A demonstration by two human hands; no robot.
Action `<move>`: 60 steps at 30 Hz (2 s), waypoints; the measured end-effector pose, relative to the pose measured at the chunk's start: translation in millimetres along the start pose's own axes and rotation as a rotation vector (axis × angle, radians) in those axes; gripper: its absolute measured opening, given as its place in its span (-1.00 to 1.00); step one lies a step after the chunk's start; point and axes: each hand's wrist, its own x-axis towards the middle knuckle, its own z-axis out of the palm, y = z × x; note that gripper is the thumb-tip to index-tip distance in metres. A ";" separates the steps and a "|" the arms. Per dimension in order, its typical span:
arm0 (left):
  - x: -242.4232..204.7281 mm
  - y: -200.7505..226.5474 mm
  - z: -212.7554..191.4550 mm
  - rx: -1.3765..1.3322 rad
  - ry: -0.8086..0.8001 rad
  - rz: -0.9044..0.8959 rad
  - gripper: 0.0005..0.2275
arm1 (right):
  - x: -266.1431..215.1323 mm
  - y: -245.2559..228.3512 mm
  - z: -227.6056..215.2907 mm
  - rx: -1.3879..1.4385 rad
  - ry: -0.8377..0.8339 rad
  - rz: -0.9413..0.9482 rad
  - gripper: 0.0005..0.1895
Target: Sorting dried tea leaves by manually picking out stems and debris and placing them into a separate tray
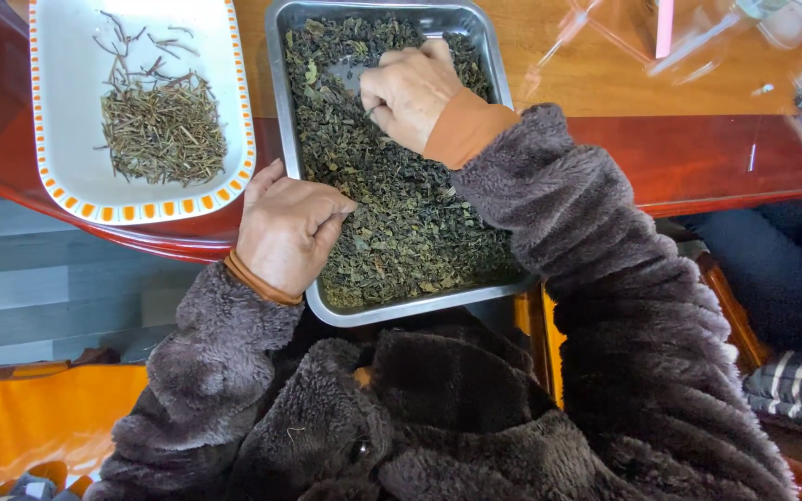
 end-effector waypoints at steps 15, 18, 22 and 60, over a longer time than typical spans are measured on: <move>1.1 4.2 -3.5 0.031 -0.041 0.001 -0.81 | 1.6 -13.9 -35.8 0.017 -0.165 0.189 -0.97; 2.4 4.1 -4.2 0.036 -0.055 -0.005 -0.80 | -14.8 50.1 5.0 -0.024 0.193 -0.014 -0.82; 6.3 5.3 -7.3 0.054 -0.057 0.016 -0.81 | -46.0 23.2 -38.7 0.099 0.033 0.228 -0.89; 123.9 -15.6 -8.1 0.795 -0.774 -0.424 -0.72 | -139.9 18.0 -16.3 0.219 0.350 -0.011 -0.89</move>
